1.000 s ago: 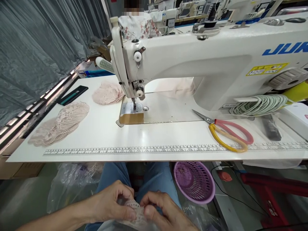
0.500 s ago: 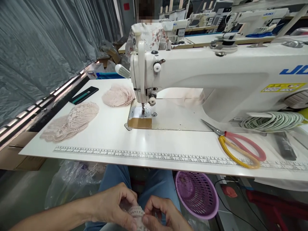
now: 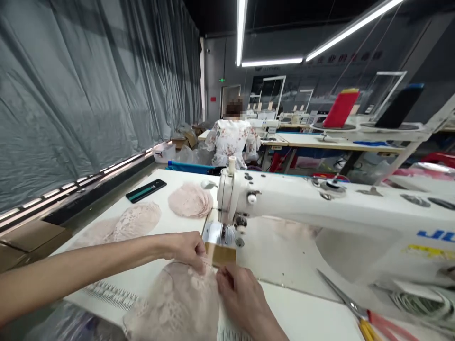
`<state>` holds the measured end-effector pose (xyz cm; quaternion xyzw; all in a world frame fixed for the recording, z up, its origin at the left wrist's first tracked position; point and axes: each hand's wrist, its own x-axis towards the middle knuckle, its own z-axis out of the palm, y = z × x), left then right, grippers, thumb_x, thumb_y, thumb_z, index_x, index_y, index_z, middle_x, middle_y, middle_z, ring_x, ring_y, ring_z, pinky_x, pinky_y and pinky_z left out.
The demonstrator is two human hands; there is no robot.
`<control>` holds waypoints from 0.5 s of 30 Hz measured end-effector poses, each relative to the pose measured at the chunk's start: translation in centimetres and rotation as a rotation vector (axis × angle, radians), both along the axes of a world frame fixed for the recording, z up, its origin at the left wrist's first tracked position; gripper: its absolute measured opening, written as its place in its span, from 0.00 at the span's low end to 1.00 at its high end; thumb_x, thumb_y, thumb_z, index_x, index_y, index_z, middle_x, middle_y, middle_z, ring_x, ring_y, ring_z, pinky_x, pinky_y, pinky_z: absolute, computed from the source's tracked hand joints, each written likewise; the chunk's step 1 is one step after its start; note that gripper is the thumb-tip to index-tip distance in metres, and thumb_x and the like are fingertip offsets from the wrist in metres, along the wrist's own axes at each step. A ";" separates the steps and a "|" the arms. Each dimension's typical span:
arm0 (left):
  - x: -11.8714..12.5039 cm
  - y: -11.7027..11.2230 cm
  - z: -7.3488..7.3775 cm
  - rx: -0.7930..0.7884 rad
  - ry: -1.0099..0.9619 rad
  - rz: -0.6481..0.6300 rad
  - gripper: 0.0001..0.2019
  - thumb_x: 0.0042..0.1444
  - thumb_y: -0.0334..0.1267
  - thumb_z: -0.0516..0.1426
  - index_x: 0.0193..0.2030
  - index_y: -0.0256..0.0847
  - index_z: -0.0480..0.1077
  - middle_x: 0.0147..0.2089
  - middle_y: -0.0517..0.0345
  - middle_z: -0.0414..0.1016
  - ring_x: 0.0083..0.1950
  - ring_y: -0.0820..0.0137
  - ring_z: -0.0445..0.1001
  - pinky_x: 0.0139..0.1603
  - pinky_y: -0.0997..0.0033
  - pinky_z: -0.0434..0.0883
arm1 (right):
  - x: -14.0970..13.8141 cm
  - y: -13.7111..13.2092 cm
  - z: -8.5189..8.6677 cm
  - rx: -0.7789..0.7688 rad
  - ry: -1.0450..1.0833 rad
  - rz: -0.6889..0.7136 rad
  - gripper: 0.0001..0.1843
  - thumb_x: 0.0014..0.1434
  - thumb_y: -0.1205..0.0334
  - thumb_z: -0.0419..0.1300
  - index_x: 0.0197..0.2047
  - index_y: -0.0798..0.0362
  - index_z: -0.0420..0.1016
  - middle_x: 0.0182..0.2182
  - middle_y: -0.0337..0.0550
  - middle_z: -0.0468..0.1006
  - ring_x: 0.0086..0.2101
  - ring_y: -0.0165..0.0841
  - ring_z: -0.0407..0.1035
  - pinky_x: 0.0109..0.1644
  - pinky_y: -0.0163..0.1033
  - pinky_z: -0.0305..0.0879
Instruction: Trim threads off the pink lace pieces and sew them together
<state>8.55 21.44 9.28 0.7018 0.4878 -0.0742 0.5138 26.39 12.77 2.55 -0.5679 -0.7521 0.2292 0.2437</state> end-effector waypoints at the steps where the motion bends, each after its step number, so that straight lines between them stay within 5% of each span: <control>1: 0.7 1.2 -0.3 0.020 0.031 0.011 0.17 0.34 0.37 0.68 0.13 0.38 0.61 0.13 0.69 0.52 0.20 0.78 0.51 0.21 0.74 0.48 | 0.7 1.1 -0.6 0.056 -0.037 -0.021 0.13 0.62 0.61 0.47 0.27 0.51 0.64 0.21 0.39 0.71 0.23 0.33 0.66 0.25 0.35 0.58; 4: 2.1 3.1 -1.3 0.042 0.078 0.001 0.18 0.35 0.33 0.67 0.12 0.38 0.59 0.12 0.69 0.52 0.19 0.77 0.50 0.21 0.74 0.47 | 3.0 2.8 -1.7 0.170 -0.091 -0.006 0.13 0.64 0.61 0.44 0.34 0.50 0.67 0.29 0.43 0.75 0.27 0.35 0.69 0.28 0.37 0.62; 9: 3.0 4.0 -1.8 0.005 0.148 -0.040 0.16 0.37 0.34 0.65 0.13 0.39 0.61 0.14 0.68 0.54 0.20 0.76 0.54 0.20 0.74 0.50 | 4.7 3.5 -1.4 0.594 -0.226 0.304 0.16 0.67 0.69 0.43 0.49 0.52 0.69 0.43 0.49 0.77 0.36 0.34 0.73 0.34 0.35 0.67; 15: 4.0 4.7 -1.8 0.033 0.228 -0.065 0.13 0.35 0.31 0.66 0.16 0.39 0.64 0.17 0.68 0.59 0.24 0.75 0.59 0.21 0.75 0.54 | 4.0 4.9 -2.7 0.875 -0.292 0.434 0.22 0.70 0.67 0.39 0.44 0.55 0.75 0.38 0.48 0.82 0.30 0.33 0.73 0.27 0.36 0.61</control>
